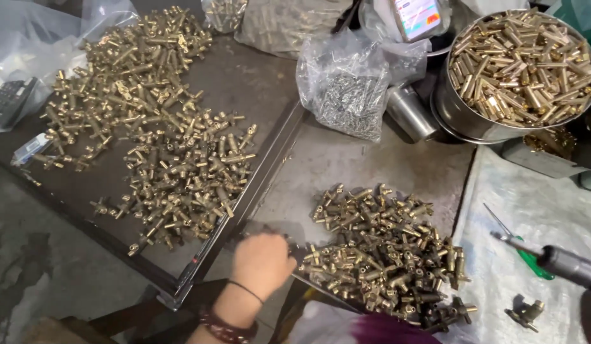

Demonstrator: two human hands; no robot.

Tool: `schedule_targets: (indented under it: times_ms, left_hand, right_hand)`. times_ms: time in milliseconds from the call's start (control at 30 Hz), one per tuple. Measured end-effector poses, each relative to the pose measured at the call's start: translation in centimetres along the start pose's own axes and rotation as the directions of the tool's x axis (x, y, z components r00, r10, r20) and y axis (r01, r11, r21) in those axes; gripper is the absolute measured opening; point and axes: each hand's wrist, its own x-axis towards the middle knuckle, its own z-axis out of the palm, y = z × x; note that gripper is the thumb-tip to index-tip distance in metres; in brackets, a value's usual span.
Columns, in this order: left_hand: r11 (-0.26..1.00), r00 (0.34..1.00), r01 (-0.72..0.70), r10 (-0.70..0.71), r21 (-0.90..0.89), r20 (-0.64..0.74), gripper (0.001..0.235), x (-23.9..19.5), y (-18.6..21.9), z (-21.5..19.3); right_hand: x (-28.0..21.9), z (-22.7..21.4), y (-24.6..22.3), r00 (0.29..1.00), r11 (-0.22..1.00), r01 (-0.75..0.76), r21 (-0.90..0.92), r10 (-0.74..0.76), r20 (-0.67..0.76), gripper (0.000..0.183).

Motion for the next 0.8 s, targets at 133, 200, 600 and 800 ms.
schedule_targets:
  times_ms: [133, 200, 600, 800]
  left_hand:
    - [0.975, 0.946, -0.218, 0.202, -0.036, -0.253, 0.031, 2.6, 0.0, 3.7]
    - [0.965, 0.938, -0.254, 0.227, -0.072, -0.264, 0.037, 3.0, 0.3, 2.5]
    - [-0.256, 0.898, 0.151, 0.440, -0.955, 0.024, 0.013, 0.0, 8.9, 3.6]
    - [-0.350, 0.876, 0.351, 0.450, -0.868, 0.173, 0.027, 0.4, 9.2, 4.9]
  right_hand:
    - [-0.4, 2.1, 0.1, 0.995, 0.992, 0.047, 0.120, -0.036, -0.090, 0.052]
    - [-0.5, 1.6, 0.8, 0.991, 0.985, 0.067, 0.157, -0.048, -0.122, 0.051]
    - [0.4, 7.8, 1.0, 0.973, 0.996, -0.072, 0.059, 0.057, 0.223, 0.056]
    - [-0.1, 8.1, 1.2, 0.994, 0.994, -0.092, -0.064, 0.095, 0.050, 0.049]
